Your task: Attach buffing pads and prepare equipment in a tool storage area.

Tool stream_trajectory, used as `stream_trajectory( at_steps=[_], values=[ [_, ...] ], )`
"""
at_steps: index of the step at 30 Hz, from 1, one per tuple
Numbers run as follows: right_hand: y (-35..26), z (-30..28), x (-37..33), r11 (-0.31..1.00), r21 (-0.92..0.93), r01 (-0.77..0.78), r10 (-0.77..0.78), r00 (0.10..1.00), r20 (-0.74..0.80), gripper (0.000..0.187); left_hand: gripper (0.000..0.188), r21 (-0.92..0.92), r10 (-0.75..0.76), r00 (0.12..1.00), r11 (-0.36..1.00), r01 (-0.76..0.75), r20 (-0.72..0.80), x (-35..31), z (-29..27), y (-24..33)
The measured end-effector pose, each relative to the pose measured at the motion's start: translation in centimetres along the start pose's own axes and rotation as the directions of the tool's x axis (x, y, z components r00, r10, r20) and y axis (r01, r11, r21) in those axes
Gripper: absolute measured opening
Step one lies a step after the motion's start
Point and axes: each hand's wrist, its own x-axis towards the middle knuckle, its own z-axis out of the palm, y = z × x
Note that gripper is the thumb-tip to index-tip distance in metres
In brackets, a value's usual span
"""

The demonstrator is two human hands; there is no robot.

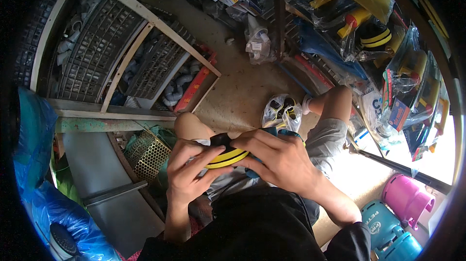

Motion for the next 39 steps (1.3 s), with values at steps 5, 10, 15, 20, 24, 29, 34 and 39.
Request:
stream_trajectory(
  at_steps=[5,10,15,20,24,29,34,39],
  values=[
    [0.6,0.6,-0.4,0.977,0.204,0.063,-0.037,0.991,-0.132,0.036,0.052,-0.479,-0.164,0.974,0.875,0.070,-0.157,-1.2,0.3,-1.2],
    [-0.4,1.1,-0.7,0.994,0.000,-0.106,0.106,0.991,-0.078,0.038,0.040,-0.350,-0.266,0.955,0.914,0.207,-0.130,-2.2,1.3,-0.4],
    [-1.7,-0.1,-0.3,0.977,-0.210,0.024,-0.014,0.999,0.047,0.043,0.044,-0.020,-0.029,0.999,0.999,0.028,-0.033,-1.0,0.6,0.8],
    [-0.8,0.1,0.0,0.984,0.172,-0.040,0.054,0.996,-0.075,0.042,0.052,-0.251,-0.166,0.983,0.958,0.141,-0.083,-1.2,0.9,-0.1],
    [-0.7,1.2,-0.8,0.931,0.319,-0.176,0.206,0.976,-0.063,0.045,0.042,-0.702,-0.323,0.946,0.682,0.204,-0.039,-2.2,1.8,-0.9],
    [-0.3,1.2,-1.6,0.965,-0.258,0.039,-0.043,0.999,-0.012,0.041,0.037,-0.136,-0.099,0.993,0.985,0.107,0.059,-2.1,0.1,-0.7],
    [1.3,1.6,-1.2,0.992,0.056,-0.112,0.114,0.993,-0.026,0.034,0.046,-0.037,-0.162,0.986,0.986,0.163,0.035,-1.0,0.4,-0.7],
    [0.1,1.5,-1.0,0.973,0.225,-0.046,0.078,0.988,-0.136,0.040,0.044,-0.722,-0.348,0.937,0.641,0.261,0.030,-1.2,1.1,-1.3]
  ],
)
